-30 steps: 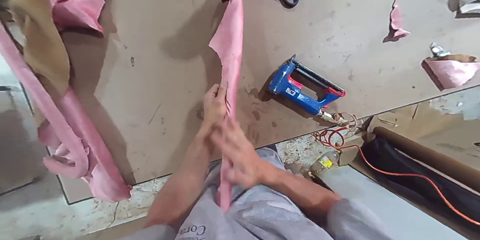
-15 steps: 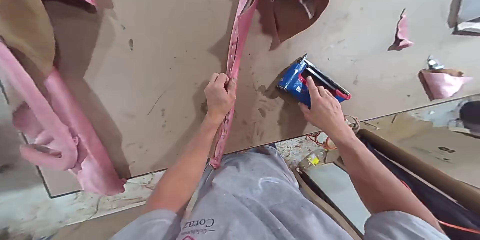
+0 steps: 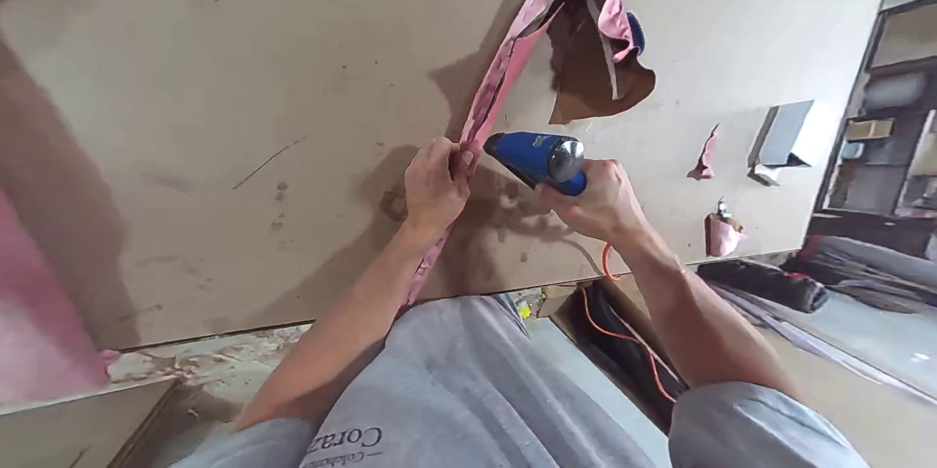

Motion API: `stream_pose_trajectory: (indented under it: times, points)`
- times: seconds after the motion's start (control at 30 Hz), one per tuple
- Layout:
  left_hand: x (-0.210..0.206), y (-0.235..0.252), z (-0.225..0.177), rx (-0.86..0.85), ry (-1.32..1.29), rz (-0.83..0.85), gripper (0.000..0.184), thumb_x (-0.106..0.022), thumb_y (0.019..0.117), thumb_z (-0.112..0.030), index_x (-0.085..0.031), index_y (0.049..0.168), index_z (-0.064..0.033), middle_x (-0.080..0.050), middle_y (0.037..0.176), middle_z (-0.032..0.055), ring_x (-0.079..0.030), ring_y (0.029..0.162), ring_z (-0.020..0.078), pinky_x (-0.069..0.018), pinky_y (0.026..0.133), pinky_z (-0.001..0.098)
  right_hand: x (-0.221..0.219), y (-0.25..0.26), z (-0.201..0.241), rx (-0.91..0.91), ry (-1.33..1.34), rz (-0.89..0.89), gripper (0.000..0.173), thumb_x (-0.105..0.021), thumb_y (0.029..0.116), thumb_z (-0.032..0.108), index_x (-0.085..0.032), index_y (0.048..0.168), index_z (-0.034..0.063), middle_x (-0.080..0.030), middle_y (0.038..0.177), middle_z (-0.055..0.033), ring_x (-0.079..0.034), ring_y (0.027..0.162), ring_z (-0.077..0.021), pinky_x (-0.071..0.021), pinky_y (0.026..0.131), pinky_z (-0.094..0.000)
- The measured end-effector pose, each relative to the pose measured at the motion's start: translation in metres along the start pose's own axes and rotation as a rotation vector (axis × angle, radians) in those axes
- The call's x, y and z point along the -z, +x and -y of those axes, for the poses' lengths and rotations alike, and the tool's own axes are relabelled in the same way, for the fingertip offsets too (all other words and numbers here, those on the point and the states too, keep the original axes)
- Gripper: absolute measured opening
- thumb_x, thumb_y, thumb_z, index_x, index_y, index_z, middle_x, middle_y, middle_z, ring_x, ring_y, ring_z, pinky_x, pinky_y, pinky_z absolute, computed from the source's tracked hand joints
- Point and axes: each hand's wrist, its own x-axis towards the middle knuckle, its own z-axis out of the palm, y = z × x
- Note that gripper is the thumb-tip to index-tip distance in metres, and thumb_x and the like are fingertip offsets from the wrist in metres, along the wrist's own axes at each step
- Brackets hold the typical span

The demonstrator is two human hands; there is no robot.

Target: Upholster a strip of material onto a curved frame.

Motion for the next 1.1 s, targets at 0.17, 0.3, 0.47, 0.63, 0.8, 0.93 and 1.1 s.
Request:
stream_pose_trajectory:
  times: [0.17, 0.3, 0.47, 0.63, 0.8, 0.93, 1.1]
  points:
    - [-0.004, -0.001, 0.004, -0.033, -0.081, -0.068, 0.019, -0.066, 0.1001, -0.022, -0.07, 0.099, -0.0035, -0.069, 0.09, 0.0098, -0.07, 0.083, 0.0206, -0.0597, 0.075, 0.038, -0.008, 0.008, 0.004, -0.001, -0.05, 0.033, 0.021, -0.069, 0.0826, 0.04, -0.071, 0.085, 0.0195, -0.063, 0.066, 0.0027, -0.063, 0.061, -0.0134, -0.0483, 0.054, -0.0436]
    - [0.002, 0.001, 0.003, 0.003, -0.099, -0.017, 0.017, -0.066, 0.0994, -0.02, -0.069, 0.099, -0.0026, -0.072, 0.094, 0.0114, -0.071, 0.085, 0.0225, -0.0596, 0.077, 0.0407, -0.012, -0.001, 0.008, 0.033, -0.051, 0.101, 0.021, -0.069, 0.0816, 0.041, -0.068, 0.081, 0.0201, -0.061, 0.064, 0.0036, -0.062, 0.06, -0.0125, -0.0477, 0.053, -0.0427]
    - [0.02, 0.009, 0.003, 0.093, -0.134, 0.156, 0.024, -0.061, 0.1013, -0.026, -0.071, 0.108, -0.0055, -0.074, 0.096, 0.01, -0.073, 0.087, 0.0211, -0.0599, 0.081, 0.0447, -0.017, -0.022, 0.006, 0.038, -0.051, 0.053, 0.022, -0.07, 0.0801, 0.041, -0.072, 0.086, 0.0195, -0.063, 0.066, 0.0022, -0.063, 0.061, -0.0155, -0.048, 0.053, -0.0456]
    - [0.047, -0.018, -0.017, 0.118, 0.208, 0.334, 0.063, -0.06, 0.0974, -0.051, -0.054, 0.147, -0.0119, -0.062, 0.135, 0.0173, -0.066, 0.113, 0.0357, -0.056, 0.09, 0.0578, -0.003, -0.056, -0.021, -0.217, 0.087, -0.119, 0.033, -0.071, 0.0859, 0.046, -0.071, 0.1, 0.0156, -0.068, 0.076, -0.0035, -0.068, 0.07, -0.0198, -0.0543, 0.063, -0.0517]
    - [0.052, -0.052, -0.031, 0.251, 0.377, 0.47, 0.074, -0.071, 0.0933, -0.025, -0.037, 0.156, -0.0043, -0.055, 0.141, 0.0263, -0.061, 0.121, 0.0454, -0.0514, 0.097, 0.0623, -0.037, -0.075, -0.044, -0.316, -0.036, -0.186, 0.056, -0.067, 0.0926, 0.036, -0.056, 0.143, 0.0141, -0.072, 0.106, -0.02, -0.07, 0.095, -0.0415, -0.0518, 0.079, -0.0664]
    - [0.086, -0.038, -0.031, 0.515, -0.002, 0.61, 0.048, -0.058, 0.0981, -0.019, -0.047, 0.145, -0.0126, -0.071, 0.103, 0.0123, -0.072, 0.086, 0.0244, -0.0604, 0.078, 0.0489, -0.065, -0.069, -0.072, -0.296, -0.037, -0.208, 0.064, -0.067, 0.0912, 0.033, -0.049, 0.149, 0.0101, -0.069, 0.119, -0.0237, -0.067, 0.107, -0.0452, -0.0502, 0.088, -0.068]
    - [0.097, -0.075, -0.028, 0.682, -0.547, 0.701, 0.035, -0.057, 0.0967, -0.016, -0.057, 0.129, -0.0026, -0.06, 0.074, 0.0016, -0.057, 0.05, 0.0084, -0.054, 0.047, 0.0241, -0.072, -0.081, -0.077, -0.249, -0.003, -0.187, 0.066, -0.067, 0.0896, 0.036, -0.05, 0.148, 0.0104, -0.069, 0.116, -0.0249, -0.067, 0.105, -0.047, -0.0489, 0.086, -0.0695]
